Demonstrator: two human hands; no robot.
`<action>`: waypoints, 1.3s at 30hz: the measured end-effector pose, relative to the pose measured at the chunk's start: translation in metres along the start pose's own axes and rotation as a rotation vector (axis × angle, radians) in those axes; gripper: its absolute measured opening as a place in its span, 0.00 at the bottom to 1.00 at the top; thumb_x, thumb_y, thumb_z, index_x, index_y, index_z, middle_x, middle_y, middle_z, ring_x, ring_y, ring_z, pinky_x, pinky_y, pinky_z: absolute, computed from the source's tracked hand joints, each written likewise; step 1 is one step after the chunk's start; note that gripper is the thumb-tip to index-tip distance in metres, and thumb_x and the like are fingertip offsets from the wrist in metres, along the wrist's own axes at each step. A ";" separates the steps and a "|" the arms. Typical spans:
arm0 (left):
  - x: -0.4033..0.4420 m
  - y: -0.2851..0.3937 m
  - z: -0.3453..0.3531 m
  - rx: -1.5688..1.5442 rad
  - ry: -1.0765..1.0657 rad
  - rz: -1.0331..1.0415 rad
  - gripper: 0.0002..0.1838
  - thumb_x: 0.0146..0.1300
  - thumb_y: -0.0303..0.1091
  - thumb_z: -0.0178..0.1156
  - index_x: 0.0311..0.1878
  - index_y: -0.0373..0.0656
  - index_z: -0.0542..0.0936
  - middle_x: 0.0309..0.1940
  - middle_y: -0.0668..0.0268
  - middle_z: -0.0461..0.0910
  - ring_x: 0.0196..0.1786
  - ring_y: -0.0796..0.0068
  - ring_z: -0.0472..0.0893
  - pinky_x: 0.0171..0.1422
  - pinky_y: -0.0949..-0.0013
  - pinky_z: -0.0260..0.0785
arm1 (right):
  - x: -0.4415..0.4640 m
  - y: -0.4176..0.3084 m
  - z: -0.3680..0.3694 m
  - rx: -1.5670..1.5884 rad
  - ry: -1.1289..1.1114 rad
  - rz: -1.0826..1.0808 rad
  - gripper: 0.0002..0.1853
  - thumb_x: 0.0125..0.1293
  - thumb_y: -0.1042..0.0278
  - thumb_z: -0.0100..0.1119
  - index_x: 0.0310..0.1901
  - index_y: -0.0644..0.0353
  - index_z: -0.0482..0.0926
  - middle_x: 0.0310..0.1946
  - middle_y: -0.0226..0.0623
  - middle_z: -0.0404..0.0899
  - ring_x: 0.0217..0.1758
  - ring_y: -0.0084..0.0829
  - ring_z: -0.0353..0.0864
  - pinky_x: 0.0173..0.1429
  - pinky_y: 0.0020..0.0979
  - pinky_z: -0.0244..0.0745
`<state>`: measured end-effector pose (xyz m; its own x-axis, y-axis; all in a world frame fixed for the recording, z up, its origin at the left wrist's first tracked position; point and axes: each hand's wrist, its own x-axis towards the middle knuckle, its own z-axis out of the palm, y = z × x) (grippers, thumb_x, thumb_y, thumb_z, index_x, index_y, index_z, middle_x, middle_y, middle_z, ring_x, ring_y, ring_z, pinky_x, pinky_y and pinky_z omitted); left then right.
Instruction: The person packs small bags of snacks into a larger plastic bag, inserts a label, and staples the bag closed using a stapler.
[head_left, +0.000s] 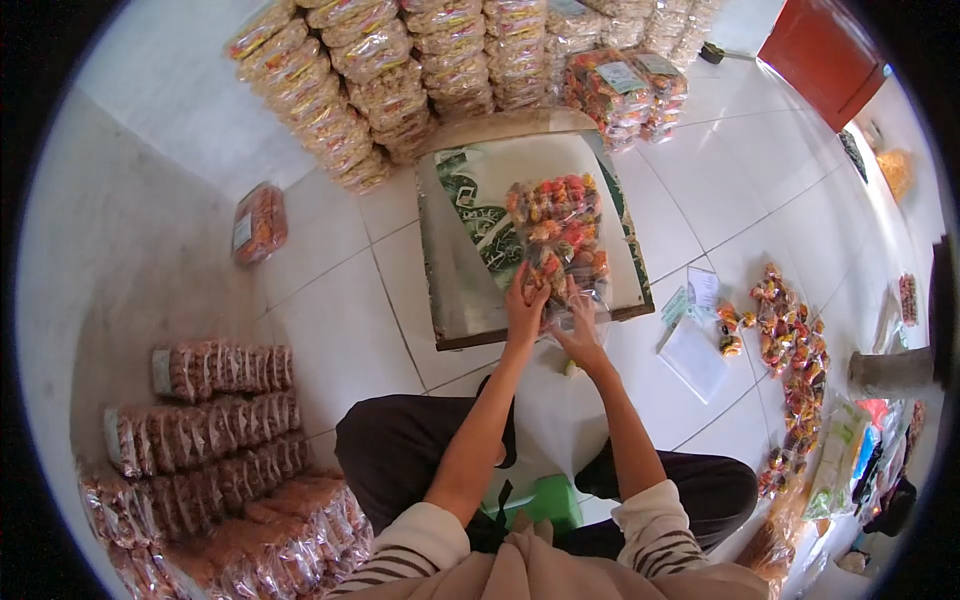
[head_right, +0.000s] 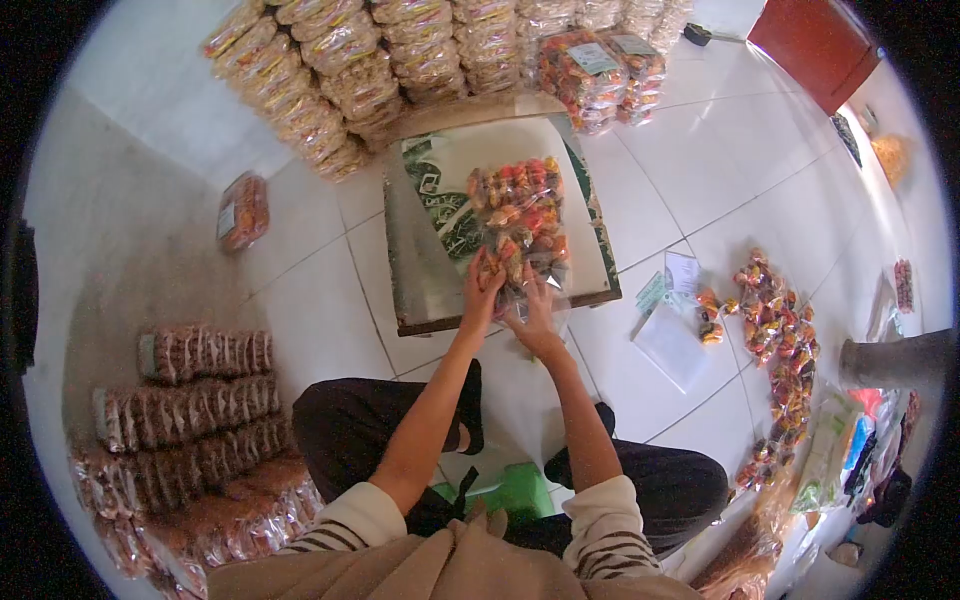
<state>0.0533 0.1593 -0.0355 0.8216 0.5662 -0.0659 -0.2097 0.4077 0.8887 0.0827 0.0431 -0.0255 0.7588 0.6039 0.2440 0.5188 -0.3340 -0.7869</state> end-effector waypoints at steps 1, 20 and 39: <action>0.000 -0.003 0.000 -0.002 -0.001 -0.001 0.33 0.54 0.37 0.61 0.62 0.44 0.60 0.49 0.54 0.66 0.53 0.67 0.69 0.56 0.66 0.62 | -0.002 0.000 -0.001 0.057 0.011 0.022 0.39 0.50 0.72 0.56 0.65 0.55 0.51 0.54 0.53 0.61 0.59 0.51 0.57 0.63 0.42 0.52; 0.003 0.015 0.019 0.870 0.385 0.034 0.29 0.48 0.50 0.65 0.49 0.43 0.71 0.35 0.57 0.77 0.34 0.67 0.78 0.37 0.66 0.69 | 0.059 -0.037 0.009 -0.069 0.456 0.481 0.15 0.57 0.57 0.55 0.36 0.62 0.78 0.31 0.46 0.78 0.36 0.46 0.75 0.43 0.37 0.67; 0.002 0.022 0.025 0.820 0.436 0.030 0.30 0.46 0.51 0.65 0.48 0.42 0.71 0.37 0.57 0.76 0.38 0.61 0.76 0.43 0.64 0.68 | 0.066 -0.025 0.026 -0.135 0.504 0.536 0.10 0.51 0.71 0.57 0.36 0.63 0.72 0.39 0.45 0.73 0.44 0.45 0.72 0.46 0.40 0.65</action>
<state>0.0633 0.1515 -0.0054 0.5155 0.8552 -0.0543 0.3491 -0.1516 0.9247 0.1097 0.1100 -0.0048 0.9929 -0.0608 0.1019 0.0459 -0.5945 -0.8028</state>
